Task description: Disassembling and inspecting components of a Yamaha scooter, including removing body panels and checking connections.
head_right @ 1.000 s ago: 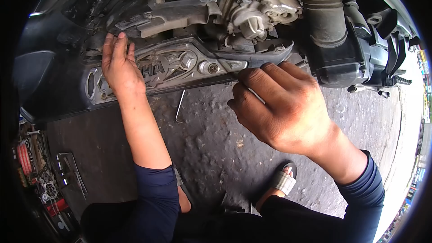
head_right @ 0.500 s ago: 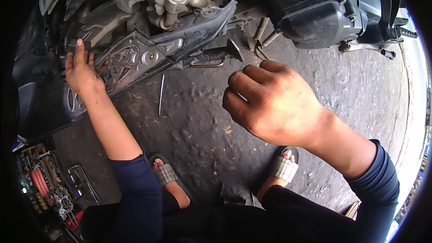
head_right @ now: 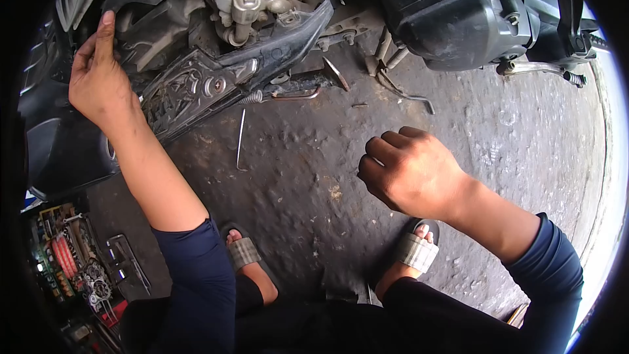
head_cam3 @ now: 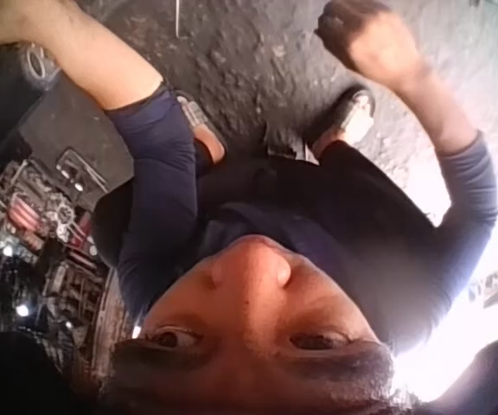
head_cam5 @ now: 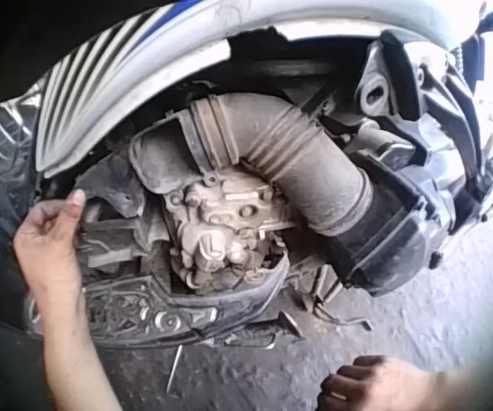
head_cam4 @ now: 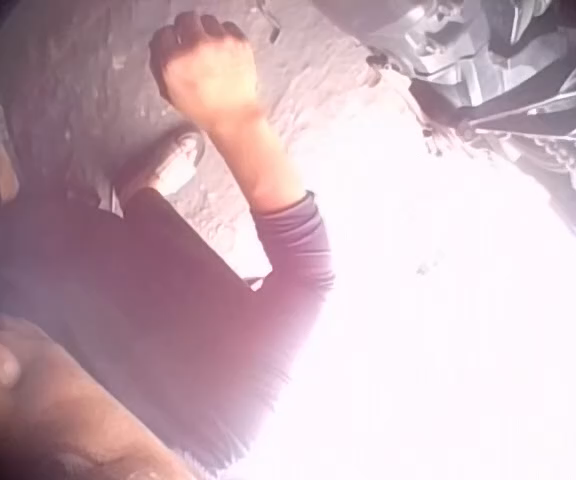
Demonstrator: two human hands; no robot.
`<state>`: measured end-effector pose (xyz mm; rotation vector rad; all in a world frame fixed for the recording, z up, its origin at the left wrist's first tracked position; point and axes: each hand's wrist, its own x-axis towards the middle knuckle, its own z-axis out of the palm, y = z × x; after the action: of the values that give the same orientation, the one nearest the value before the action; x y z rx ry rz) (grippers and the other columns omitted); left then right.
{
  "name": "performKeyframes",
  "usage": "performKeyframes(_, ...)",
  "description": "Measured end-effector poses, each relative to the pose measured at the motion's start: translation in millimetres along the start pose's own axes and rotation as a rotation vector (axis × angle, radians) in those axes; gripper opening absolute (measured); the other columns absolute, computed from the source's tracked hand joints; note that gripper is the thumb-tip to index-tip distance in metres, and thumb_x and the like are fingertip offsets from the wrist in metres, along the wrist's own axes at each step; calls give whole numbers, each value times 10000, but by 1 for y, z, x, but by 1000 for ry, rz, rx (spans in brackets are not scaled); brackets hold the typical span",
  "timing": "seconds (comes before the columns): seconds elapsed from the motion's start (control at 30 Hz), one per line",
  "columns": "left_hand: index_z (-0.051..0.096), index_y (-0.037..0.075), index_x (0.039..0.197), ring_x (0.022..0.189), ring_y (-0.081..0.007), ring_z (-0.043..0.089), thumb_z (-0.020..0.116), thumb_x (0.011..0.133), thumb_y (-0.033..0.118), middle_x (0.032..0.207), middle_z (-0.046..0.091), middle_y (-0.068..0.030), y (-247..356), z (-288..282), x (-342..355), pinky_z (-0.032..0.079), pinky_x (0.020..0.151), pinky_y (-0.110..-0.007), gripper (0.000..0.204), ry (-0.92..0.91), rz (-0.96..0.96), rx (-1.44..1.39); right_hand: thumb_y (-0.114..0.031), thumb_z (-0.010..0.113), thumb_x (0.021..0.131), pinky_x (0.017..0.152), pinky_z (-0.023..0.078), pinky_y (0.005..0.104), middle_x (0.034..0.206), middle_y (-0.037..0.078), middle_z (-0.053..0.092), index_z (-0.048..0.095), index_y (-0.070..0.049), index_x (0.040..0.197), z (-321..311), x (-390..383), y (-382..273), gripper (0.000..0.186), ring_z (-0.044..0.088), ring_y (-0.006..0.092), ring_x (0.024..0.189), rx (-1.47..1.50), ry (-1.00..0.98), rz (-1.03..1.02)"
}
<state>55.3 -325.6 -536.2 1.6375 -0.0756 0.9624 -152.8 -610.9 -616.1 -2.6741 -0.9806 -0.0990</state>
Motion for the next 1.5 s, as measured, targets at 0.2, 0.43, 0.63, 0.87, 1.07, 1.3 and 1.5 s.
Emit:
performKeyframes(0.2, 657, -74, 867, 611, -40, 523, 861, 736, 69, 714, 650, -31, 10, -5, 0, 375, 597, -148, 282, -66, -90, -93, -166, 668, 740, 575, 464, 345, 732, 49, 492, 519, -90, 706, -8, 6, -6, 171, 578, 212, 667, -2, 7, 7)
performKeyframes(0.43, 597, -80, 998, 647, -55, 568, 849, 743, 30, 790, 642, -64, 12, -3, -7, 418, 612, -156, 375, -94, -37, -147, -6, 753, 684, 743, 532, 388, 1049, 190, 622, 636, 52, 1028, -91, 68, 1, 368, 640, 341, 888, -146, 423, -23)
performKeyframes(0.63, 545, -89, 1079, 642, -41, 540, 829, 746, 0, 745, 587, -28, -6, 6, -9, 400, 574, -164, 446, -83, -7, -176, -72, 650, 803, 796, 542, 394, 1232, 260, 580, 582, 44, 1209, -112, 120, 41, 427, 651, 381, 933, -656, 832, -104)
performKeyframes(0.87, 605, -86, 1022, 547, -10, 462, 839, 747, 64, 705, 604, -14, 0, 3, -11, 365, 519, -155, 391, -103, -18, -41, -120, 758, 688, 704, 556, 402, 1158, 195, 573, 585, -64, 1247, -113, 160, 15, 588, 655, 358, 861, -528, 848, 402)
performKeyframes(1.07, 623, -19, 837, 537, -8, 447, 815, 798, 91, 658, 582, 26, -1, -8, -7, 341, 498, -173, 225, -86, -66, -153, -287, 813, 715, 590, 544, 429, 1058, 128, 600, 601, -192, 1200, -114, 166, 22, 538, 665, 343, 709, -523, 856, 384)
performKeyframes(1.3, 582, 33, 746, 537, -87, 486, 758, 846, 99, 644, 556, -7, 14, -7, -70, 377, 491, -241, 212, -345, 131, -66, -173, 767, 772, 694, 551, 432, 1213, 214, 542, 581, -47, 1217, -116, 150, 8, 499, 643, 396, 863, -384, 807, 299)
performKeyframes(1.5, 665, 104, 818, 858, -211, 634, 788, 747, 207, 846, 608, -14, 9, -82, -64, 504, 700, -333, 176, -1008, 775, 176, -66, 766, 674, 714, 506, 389, 1103, 165, 608, 632, 17, 1078, -119, 89, -15, 433, 626, 306, 853, -184, 472, -107)
